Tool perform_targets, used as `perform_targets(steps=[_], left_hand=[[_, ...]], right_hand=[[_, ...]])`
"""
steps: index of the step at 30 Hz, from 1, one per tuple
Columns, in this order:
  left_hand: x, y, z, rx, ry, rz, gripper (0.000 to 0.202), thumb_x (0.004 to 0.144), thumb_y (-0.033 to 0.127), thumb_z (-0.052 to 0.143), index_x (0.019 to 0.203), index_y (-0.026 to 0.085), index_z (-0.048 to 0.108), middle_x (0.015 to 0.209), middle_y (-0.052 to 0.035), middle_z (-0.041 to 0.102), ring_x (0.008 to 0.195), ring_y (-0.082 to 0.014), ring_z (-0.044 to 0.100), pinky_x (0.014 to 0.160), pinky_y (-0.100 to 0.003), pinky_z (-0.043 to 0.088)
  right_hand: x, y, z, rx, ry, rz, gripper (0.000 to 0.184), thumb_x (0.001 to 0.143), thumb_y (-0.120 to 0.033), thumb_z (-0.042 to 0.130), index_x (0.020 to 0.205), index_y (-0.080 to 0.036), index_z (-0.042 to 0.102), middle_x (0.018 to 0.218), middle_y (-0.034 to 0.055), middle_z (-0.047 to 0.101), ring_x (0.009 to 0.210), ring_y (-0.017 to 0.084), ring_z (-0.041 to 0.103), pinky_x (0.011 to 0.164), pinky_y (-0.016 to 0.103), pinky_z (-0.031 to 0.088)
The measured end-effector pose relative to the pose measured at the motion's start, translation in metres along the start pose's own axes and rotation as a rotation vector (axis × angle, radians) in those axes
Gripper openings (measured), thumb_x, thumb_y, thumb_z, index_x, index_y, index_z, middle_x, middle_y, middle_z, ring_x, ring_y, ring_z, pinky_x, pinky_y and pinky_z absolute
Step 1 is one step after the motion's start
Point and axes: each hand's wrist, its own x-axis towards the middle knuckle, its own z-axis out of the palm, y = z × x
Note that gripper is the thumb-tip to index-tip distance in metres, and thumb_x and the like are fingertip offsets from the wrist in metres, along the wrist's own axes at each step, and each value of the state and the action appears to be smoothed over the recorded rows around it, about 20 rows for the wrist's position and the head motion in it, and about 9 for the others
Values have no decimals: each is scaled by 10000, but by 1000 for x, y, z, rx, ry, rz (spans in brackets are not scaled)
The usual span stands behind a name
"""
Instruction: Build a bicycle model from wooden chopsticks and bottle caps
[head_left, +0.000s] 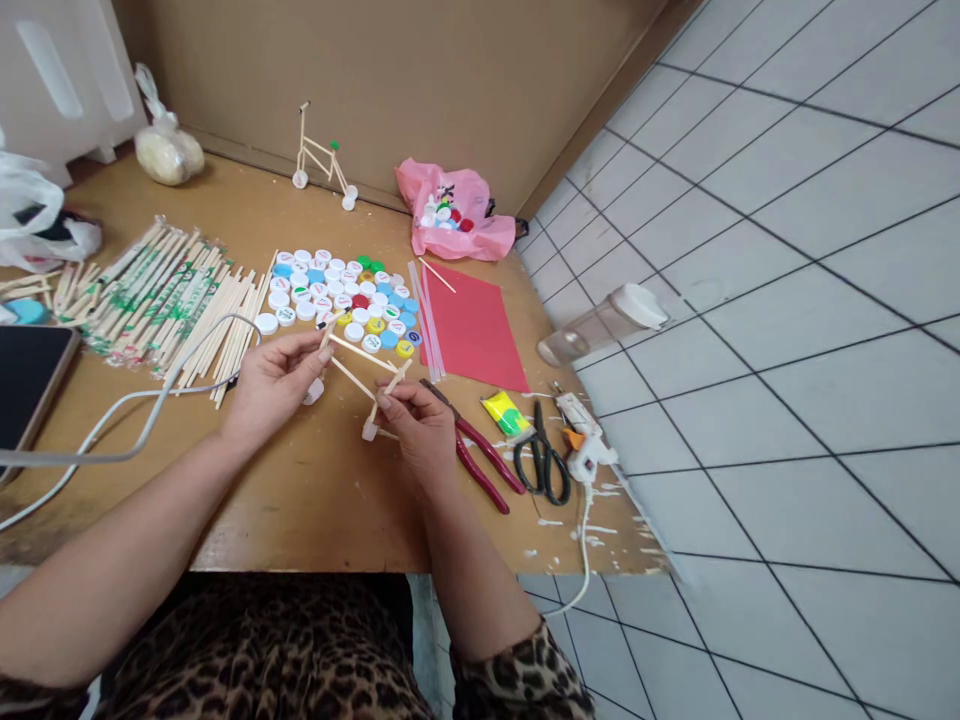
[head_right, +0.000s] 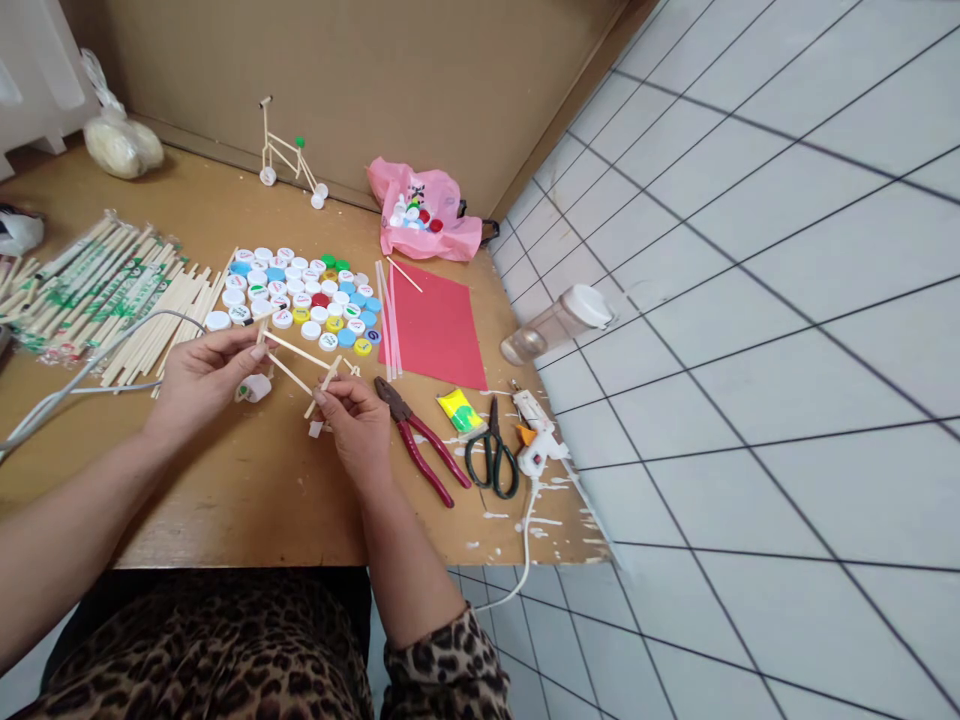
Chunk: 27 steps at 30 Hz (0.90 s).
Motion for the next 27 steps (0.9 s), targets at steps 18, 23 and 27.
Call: perform_targets(steps=[18, 23, 27], left_hand=[[2, 13, 0, -93, 54, -112, 302, 568, 348, 837, 784, 158, 745, 742, -48, 749, 611, -130, 644, 599, -254, 547], [3, 14, 1, -180, 79, -161, 269, 544, 286, 842, 758, 160, 738, 723, -44, 750, 601, -124, 640, 573, -238, 551], [4, 15, 1, -211, 101, -180, 255, 535, 262, 834, 743, 153, 736, 708, -45, 747, 584, -114, 629, 551, -222, 546]], right_hand=[[2, 5, -1, 265, -33, 164, 241, 525, -275, 858, 592, -200, 639, 793, -30, 736, 508, 54, 533, 506, 209, 482], [4, 6, -3, 268, -15, 163, 281, 488, -278, 877, 612, -197, 637, 712, -51, 703, 475, 41, 515, 492, 199, 472], [4, 7, -2, 209, 1, 166, 328, 469, -308, 878, 634, -202, 615, 537, -83, 600, 462, 70, 544, 497, 214, 484]])
